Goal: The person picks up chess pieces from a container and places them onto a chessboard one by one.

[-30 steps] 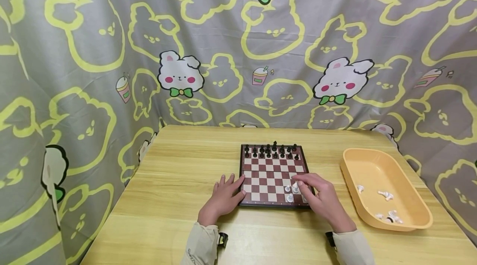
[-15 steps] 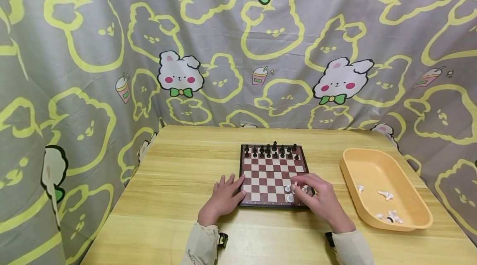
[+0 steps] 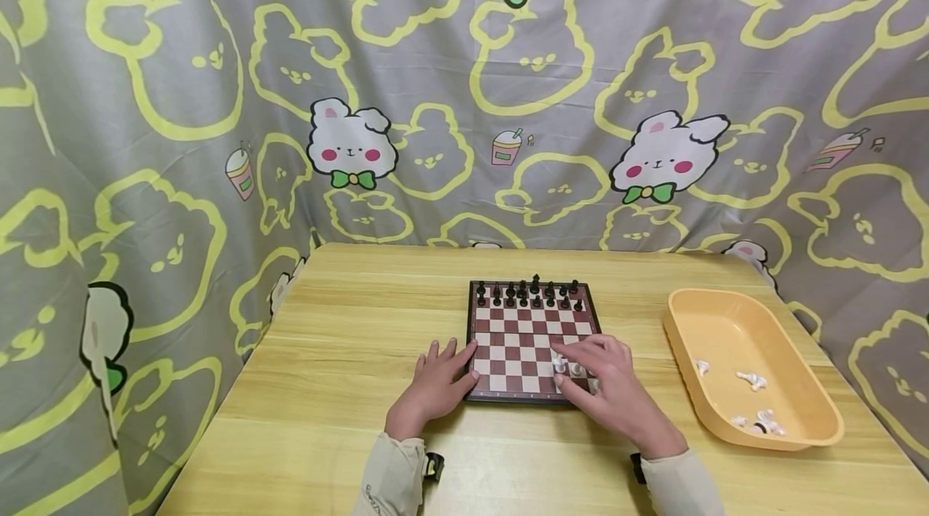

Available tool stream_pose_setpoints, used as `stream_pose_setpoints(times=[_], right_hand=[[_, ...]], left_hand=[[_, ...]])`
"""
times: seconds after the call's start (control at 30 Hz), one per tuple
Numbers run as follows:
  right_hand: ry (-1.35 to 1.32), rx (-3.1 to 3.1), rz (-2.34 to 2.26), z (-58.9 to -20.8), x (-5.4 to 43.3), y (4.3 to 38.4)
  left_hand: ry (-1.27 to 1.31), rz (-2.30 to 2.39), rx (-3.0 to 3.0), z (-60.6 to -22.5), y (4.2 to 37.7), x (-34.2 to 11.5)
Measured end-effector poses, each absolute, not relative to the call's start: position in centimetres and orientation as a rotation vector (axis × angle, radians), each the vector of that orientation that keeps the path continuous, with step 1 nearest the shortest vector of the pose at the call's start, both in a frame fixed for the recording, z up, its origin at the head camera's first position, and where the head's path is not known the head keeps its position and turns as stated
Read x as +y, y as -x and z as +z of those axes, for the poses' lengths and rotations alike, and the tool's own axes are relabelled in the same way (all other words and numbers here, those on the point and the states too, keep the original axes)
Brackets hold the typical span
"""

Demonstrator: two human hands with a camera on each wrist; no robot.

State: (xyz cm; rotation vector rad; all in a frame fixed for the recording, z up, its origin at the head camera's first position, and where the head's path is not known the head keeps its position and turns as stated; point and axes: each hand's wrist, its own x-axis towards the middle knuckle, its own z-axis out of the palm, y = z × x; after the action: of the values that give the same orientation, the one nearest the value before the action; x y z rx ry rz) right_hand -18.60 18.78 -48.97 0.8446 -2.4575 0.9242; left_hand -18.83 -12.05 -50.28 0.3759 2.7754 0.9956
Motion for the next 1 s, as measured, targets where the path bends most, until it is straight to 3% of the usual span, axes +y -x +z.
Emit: stream_pose_setpoints(times=[1.0], right_hand=[[-0.798, -2.801, 0.665, -49.3, 17.0, 17.8]], left_hand=[[-0.373, 0.999, 2.766, -50.1, 18.9, -12.0]])
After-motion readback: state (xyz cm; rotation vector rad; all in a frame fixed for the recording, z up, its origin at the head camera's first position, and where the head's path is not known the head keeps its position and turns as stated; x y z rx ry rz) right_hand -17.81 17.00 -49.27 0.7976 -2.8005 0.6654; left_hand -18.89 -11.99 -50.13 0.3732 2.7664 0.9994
